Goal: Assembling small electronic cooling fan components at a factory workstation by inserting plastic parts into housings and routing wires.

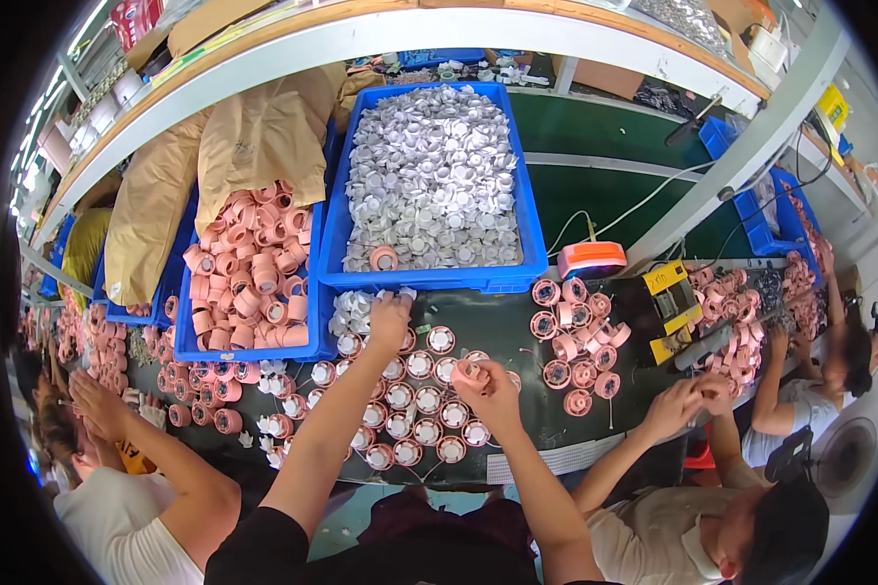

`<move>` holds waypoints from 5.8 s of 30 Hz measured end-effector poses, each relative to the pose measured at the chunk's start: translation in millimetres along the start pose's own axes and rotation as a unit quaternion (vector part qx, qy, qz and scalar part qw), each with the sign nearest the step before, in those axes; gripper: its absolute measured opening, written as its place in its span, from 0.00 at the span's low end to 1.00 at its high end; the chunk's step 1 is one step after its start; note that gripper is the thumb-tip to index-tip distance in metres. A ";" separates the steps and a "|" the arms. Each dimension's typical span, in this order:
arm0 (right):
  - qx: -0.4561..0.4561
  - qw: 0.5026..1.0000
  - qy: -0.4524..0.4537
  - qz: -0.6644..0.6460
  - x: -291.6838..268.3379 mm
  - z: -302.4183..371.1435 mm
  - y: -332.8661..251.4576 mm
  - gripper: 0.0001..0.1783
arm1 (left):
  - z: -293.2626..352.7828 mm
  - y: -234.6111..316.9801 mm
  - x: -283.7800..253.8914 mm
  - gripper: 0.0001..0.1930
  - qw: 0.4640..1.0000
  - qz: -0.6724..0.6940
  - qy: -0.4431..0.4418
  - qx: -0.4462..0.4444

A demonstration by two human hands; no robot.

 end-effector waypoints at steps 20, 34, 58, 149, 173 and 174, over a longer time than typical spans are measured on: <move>-0.118 0.992 0.005 0.040 54.2 35.7 -90.2 0.32 | 145.9 44.3 -138.7 0.17 0.632 0.752 0.095 -0.163; -0.223 0.933 0.020 0.281 69.0 61.1 -142.8 0.33 | 173.2 37.5 -140.9 0.15 0.594 0.769 0.129 -0.195; -0.151 0.954 0.024 0.257 28.1 39.5 -85.0 0.36 | 136.1 80.7 -94.5 0.23 0.676 0.728 0.021 -0.111; 0.005 0.985 -0.110 -0.133 100.8 79.3 -46.5 0.28 | 183.0 22.8 -75.7 0.16 0.499 0.807 0.098 -0.301; -0.170 0.968 -0.097 0.155 121.8 112.8 -126.0 0.32 | 202.7 49.6 -156.3 0.25 0.213 0.976 -0.047 -0.008; -0.171 0.968 -0.100 0.156 122.6 113.4 -124.3 0.32 | 202.5 48.4 -157.3 0.25 0.212 0.976 -0.044 -0.007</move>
Point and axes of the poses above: each hand's wrist, its own z-axis away from the middle knuckle, its own x-axis out of the palm, y = z × x, the point moved 9 cm from there along -z, towards the middle knuckle, and after that the axes turned 4 degrees about -y, right-handed, at the moved point
